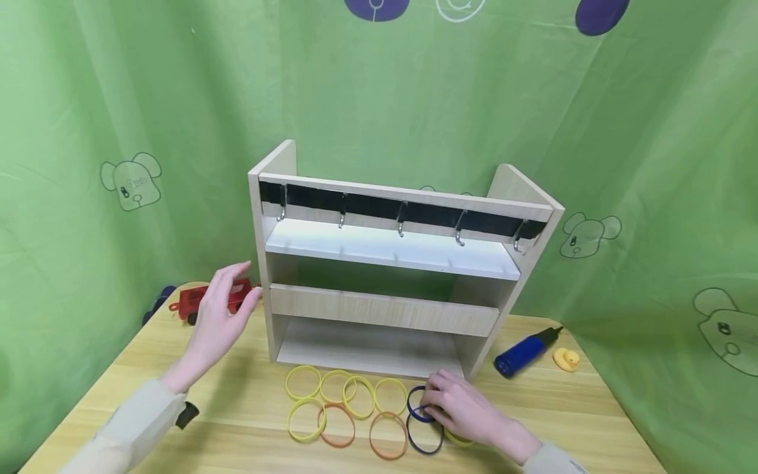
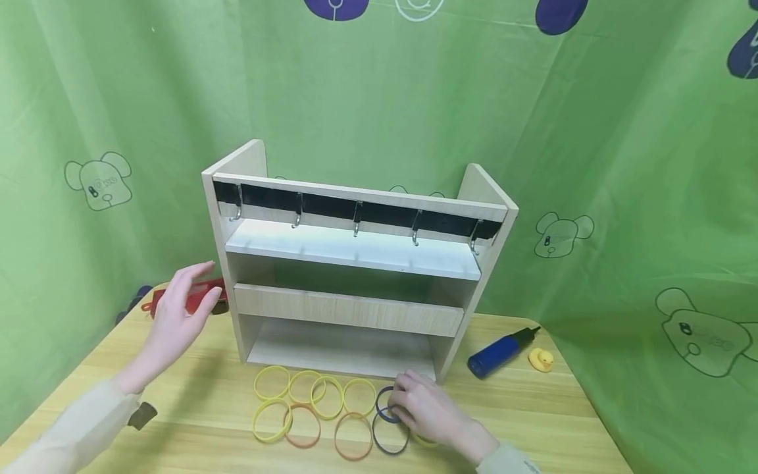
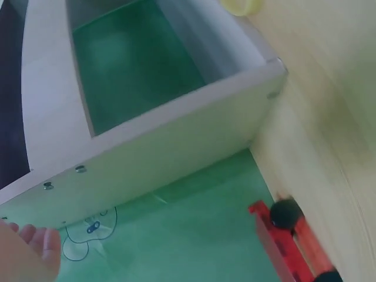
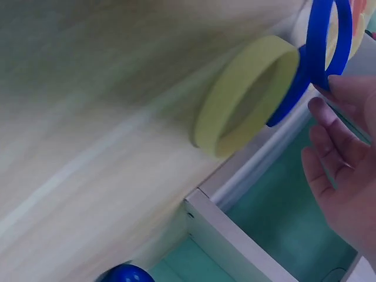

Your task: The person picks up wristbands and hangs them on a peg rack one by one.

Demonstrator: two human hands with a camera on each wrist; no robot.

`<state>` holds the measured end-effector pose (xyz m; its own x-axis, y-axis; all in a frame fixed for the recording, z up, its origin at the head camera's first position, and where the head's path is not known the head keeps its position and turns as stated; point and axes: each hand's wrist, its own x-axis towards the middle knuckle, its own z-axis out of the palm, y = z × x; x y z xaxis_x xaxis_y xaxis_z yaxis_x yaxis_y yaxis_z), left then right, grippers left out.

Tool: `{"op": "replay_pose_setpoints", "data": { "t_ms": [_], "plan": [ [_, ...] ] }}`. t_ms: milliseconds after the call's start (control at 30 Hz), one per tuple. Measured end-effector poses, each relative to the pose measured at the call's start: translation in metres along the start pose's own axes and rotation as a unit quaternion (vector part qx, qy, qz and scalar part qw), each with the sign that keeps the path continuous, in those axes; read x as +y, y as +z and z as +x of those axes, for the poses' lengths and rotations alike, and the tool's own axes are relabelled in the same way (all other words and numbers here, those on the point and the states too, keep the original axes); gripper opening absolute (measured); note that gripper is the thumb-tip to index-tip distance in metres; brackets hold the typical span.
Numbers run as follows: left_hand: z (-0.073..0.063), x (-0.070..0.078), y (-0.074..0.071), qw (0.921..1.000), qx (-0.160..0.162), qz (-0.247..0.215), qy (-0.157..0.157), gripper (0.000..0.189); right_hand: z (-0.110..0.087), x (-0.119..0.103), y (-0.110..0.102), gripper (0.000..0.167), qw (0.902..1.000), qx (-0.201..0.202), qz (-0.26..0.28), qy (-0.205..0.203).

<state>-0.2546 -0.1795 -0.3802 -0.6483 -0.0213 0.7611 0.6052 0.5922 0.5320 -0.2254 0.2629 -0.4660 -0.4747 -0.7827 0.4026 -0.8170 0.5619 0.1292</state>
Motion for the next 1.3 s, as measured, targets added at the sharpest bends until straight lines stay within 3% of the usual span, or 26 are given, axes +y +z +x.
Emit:
{"op": "replay_pose_setpoints", "data": {
  "t_ms": [133,300,433,533,667,833,967,1300],
  "plan": [
    [0.007,0.002,0.0,0.9959,-0.043,-0.014,-0.078,0.049,0.004,-0.002,-0.005,0.012,0.9998,0.015,0.009,-0.005],
    [0.016,0.003,-0.003,0.9809,-0.102,-0.029,-0.163,0.057,0.01,-0.005,-0.016,0.013,0.9993,0.001,0.036,0.009],
    [0.025,0.002,-0.006,0.9557,-0.171,-0.063,-0.231,0.071,0.016,-0.007,-0.025,0.011,0.9967,-0.029,0.072,0.024],
    [0.03,-0.001,-0.007,0.9315,-0.219,-0.128,-0.261,0.08,0.021,-0.007,-0.032,0.012,0.9956,-0.029,0.087,0.018],
    [0.034,-0.005,-0.005,0.9038,-0.257,-0.199,-0.278,0.088,0.026,-0.006,-0.039,0.014,0.9944,-0.011,0.105,0.003],
    [0.036,-0.008,-0.004,0.8842,-0.281,-0.227,-0.296,0.093,0.033,-0.007,-0.048,0.012,0.9928,-0.003,0.12,-0.002],
    [0.038,-0.008,-0.002,0.8754,-0.295,-0.244,-0.295,0.09,0.039,-0.011,-0.055,0.013,0.992,0.0,0.126,0.001],
    [0.039,-0.011,0.002,0.8641,-0.312,-0.263,-0.296,0.085,0.065,-0.021,-0.086,0.008,0.9893,0.03,0.142,0.007]
  ]
}}
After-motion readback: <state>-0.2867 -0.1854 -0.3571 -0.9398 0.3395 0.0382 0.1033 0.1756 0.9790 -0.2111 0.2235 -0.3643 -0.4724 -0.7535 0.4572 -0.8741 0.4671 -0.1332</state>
